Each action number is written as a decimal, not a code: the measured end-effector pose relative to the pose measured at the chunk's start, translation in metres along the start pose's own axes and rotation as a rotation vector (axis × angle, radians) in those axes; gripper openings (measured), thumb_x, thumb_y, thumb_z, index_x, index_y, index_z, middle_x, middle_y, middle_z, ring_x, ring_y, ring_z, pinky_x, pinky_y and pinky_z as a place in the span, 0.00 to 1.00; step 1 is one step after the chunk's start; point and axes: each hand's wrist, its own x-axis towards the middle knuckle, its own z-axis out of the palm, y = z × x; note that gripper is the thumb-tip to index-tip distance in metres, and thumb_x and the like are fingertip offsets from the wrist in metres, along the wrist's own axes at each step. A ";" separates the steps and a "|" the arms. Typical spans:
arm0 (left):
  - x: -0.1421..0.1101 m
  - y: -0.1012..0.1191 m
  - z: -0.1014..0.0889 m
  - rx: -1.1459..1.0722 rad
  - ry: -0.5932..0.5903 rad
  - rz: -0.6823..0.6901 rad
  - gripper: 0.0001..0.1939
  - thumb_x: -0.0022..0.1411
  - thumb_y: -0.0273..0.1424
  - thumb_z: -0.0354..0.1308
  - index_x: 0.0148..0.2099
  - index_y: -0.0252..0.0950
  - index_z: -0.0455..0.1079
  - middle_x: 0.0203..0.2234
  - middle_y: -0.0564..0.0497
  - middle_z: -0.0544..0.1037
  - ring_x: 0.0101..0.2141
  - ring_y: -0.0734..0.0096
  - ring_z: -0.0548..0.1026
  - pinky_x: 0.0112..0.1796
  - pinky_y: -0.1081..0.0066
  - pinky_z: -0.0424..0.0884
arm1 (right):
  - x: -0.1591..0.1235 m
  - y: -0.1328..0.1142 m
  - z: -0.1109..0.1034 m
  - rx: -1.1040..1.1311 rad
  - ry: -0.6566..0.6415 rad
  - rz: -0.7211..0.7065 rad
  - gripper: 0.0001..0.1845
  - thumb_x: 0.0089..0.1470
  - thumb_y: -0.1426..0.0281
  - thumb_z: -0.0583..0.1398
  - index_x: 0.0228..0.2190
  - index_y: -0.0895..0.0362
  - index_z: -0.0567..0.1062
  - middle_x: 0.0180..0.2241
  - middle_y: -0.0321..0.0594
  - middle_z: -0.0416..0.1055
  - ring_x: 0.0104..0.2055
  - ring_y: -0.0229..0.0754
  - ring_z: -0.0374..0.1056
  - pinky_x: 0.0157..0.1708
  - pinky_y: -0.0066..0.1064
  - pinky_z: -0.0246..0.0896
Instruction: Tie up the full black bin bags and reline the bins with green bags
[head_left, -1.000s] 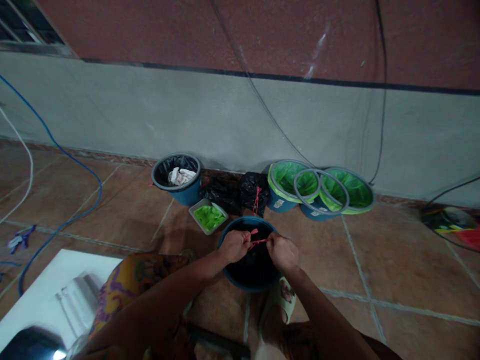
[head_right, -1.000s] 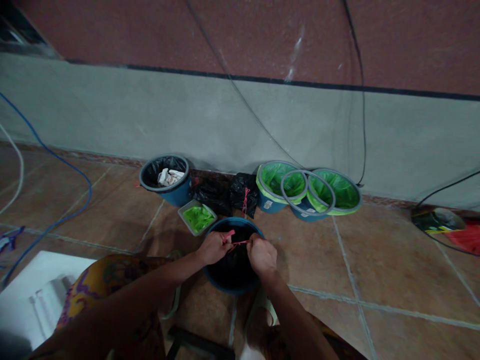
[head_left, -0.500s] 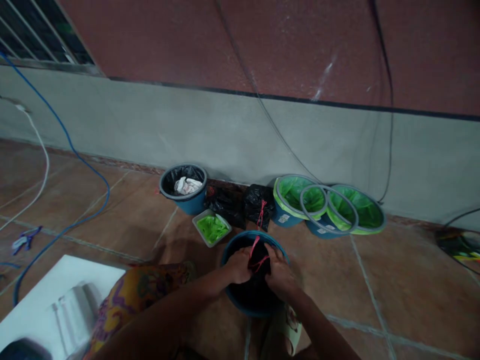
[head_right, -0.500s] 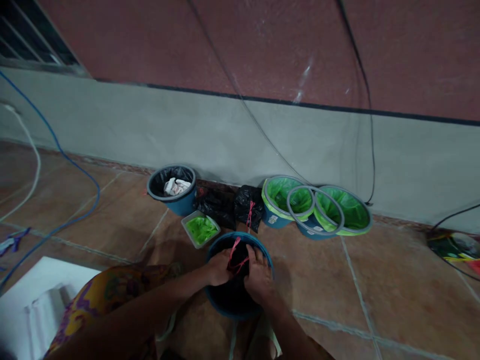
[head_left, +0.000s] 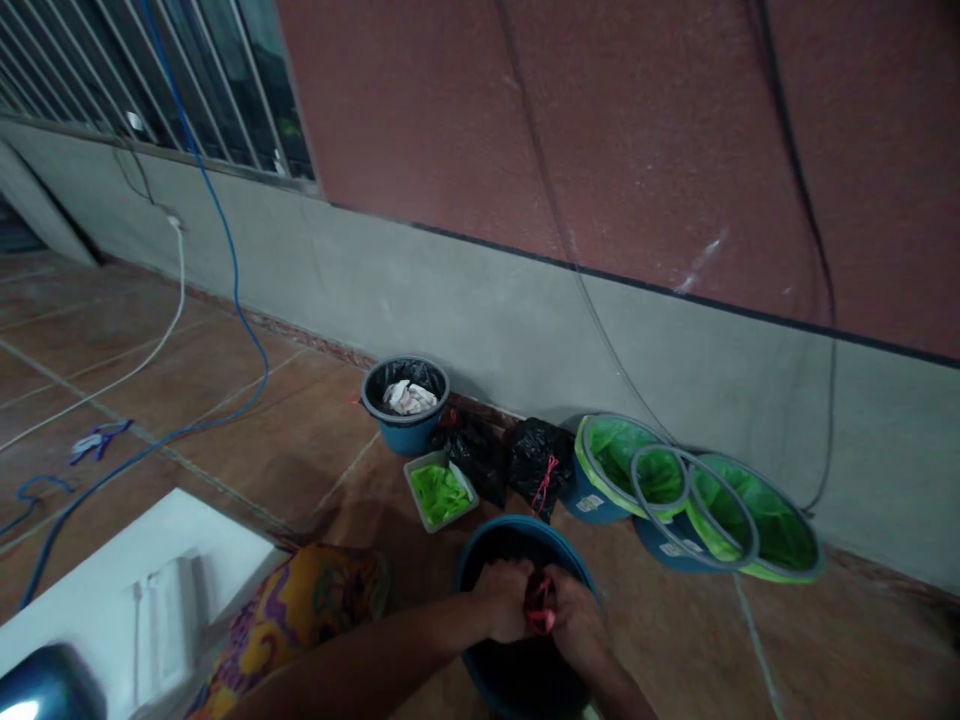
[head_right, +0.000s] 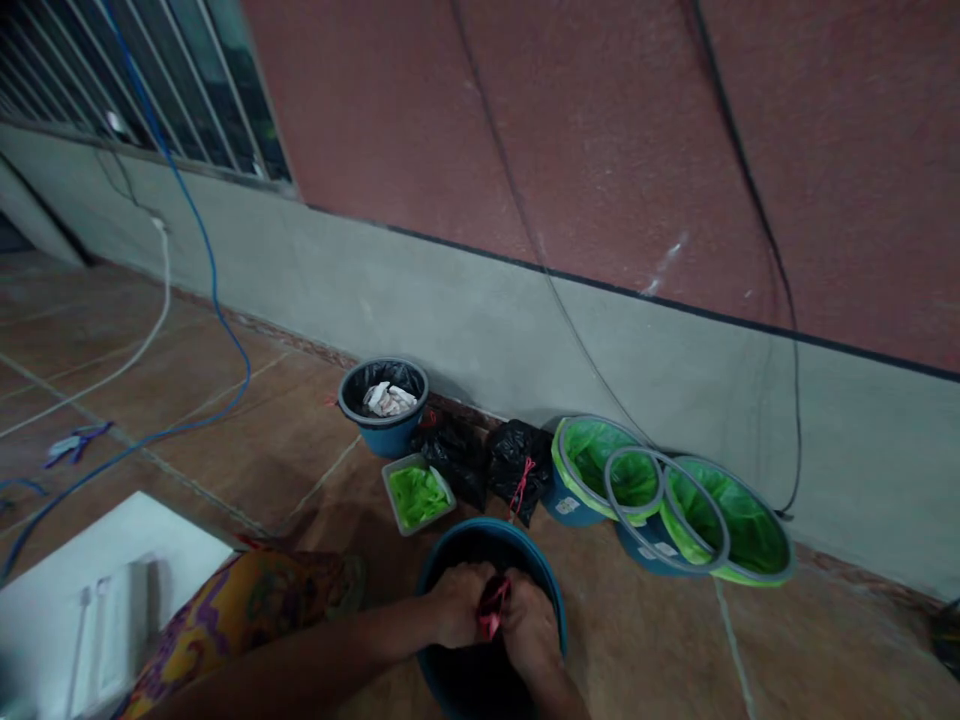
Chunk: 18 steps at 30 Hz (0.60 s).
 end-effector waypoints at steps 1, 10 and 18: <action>0.001 0.001 -0.003 0.023 0.025 -0.002 0.34 0.41 0.36 0.67 0.53 0.33 0.69 0.47 0.33 0.75 0.49 0.35 0.73 0.48 0.44 0.68 | 0.000 -0.002 -0.007 0.037 0.019 0.010 0.11 0.53 0.73 0.51 0.32 0.54 0.74 0.31 0.42 0.77 0.34 0.43 0.73 0.35 0.30 0.63; -0.017 0.023 -0.043 0.004 0.220 0.139 0.28 0.54 0.40 0.60 0.57 0.40 0.67 0.52 0.42 0.73 0.52 0.50 0.71 0.53 0.56 0.67 | -0.001 -0.019 -0.082 0.353 0.249 -0.076 0.18 0.48 0.67 0.52 0.39 0.54 0.75 0.37 0.45 0.78 0.42 0.48 0.74 0.44 0.37 0.68; -0.017 0.072 -0.139 0.216 0.473 0.234 0.16 0.67 0.33 0.44 0.46 0.35 0.72 0.41 0.41 0.79 0.44 0.55 0.76 0.45 0.61 0.70 | 0.028 -0.092 -0.180 0.459 0.314 -0.252 0.15 0.49 0.62 0.56 0.36 0.55 0.76 0.35 0.43 0.78 0.37 0.46 0.71 0.40 0.35 0.65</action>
